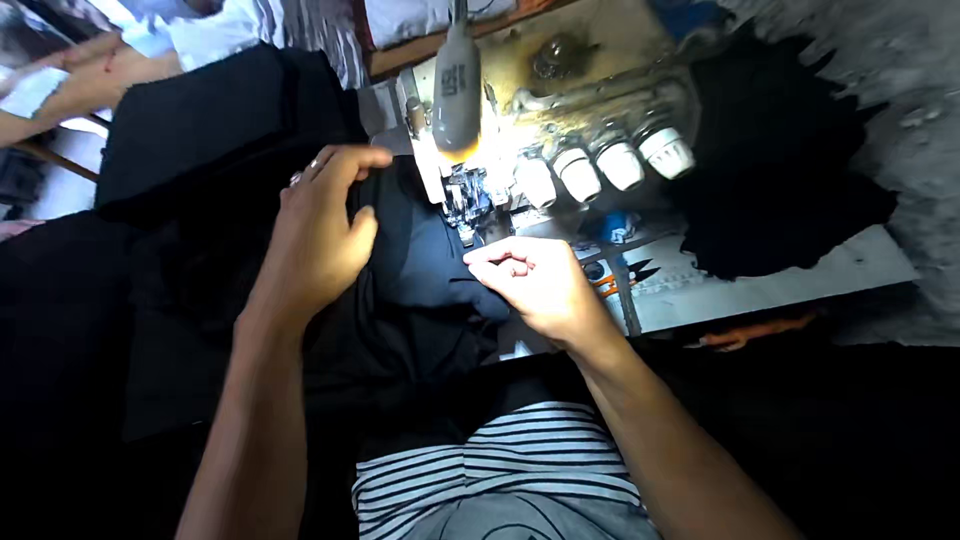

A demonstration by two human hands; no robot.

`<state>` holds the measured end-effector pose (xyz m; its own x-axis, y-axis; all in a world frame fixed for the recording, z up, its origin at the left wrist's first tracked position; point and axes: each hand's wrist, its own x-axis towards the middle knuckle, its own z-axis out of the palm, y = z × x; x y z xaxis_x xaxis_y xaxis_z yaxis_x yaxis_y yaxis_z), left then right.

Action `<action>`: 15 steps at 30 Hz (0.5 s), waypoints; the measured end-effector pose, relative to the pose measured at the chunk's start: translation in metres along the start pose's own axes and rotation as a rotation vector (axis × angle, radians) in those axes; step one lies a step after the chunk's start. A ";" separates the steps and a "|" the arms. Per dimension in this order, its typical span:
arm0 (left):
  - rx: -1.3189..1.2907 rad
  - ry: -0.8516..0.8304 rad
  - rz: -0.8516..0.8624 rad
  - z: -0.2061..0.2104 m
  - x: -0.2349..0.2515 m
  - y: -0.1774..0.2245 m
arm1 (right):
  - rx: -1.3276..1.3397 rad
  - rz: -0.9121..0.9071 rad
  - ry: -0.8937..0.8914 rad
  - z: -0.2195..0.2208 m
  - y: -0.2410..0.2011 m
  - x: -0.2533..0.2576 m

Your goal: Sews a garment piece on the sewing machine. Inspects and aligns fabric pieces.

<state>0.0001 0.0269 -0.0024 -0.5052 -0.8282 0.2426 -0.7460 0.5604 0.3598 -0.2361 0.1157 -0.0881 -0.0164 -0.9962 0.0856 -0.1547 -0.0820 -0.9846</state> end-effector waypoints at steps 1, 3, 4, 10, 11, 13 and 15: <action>0.025 -0.063 0.070 -0.014 -0.019 0.008 | 0.006 -0.003 -0.008 -0.001 0.000 0.000; 0.067 -0.196 0.164 -0.024 -0.047 0.015 | -0.019 -0.010 -0.021 -0.002 -0.002 -0.001; 0.075 -0.255 0.180 -0.023 -0.055 0.011 | -0.064 -0.004 -0.028 -0.004 -0.004 -0.002; -0.093 0.046 0.336 -0.008 -0.077 -0.001 | -0.666 0.083 -0.104 -0.033 -0.028 -0.030; -0.136 0.088 0.316 -0.006 -0.076 0.007 | -0.731 0.098 -0.070 -0.037 -0.031 -0.038; -0.185 0.151 0.240 0.002 -0.072 0.025 | -0.816 0.021 0.027 -0.035 -0.036 -0.053; -0.276 0.182 0.159 -0.001 -0.070 0.058 | -0.792 -0.233 0.108 -0.023 -0.039 -0.060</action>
<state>-0.0076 0.1170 0.0025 -0.5016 -0.7311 0.4625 -0.5064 0.6815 0.5283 -0.2514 0.1794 -0.0512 0.0137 -0.9445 0.3282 -0.8143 -0.2011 -0.5445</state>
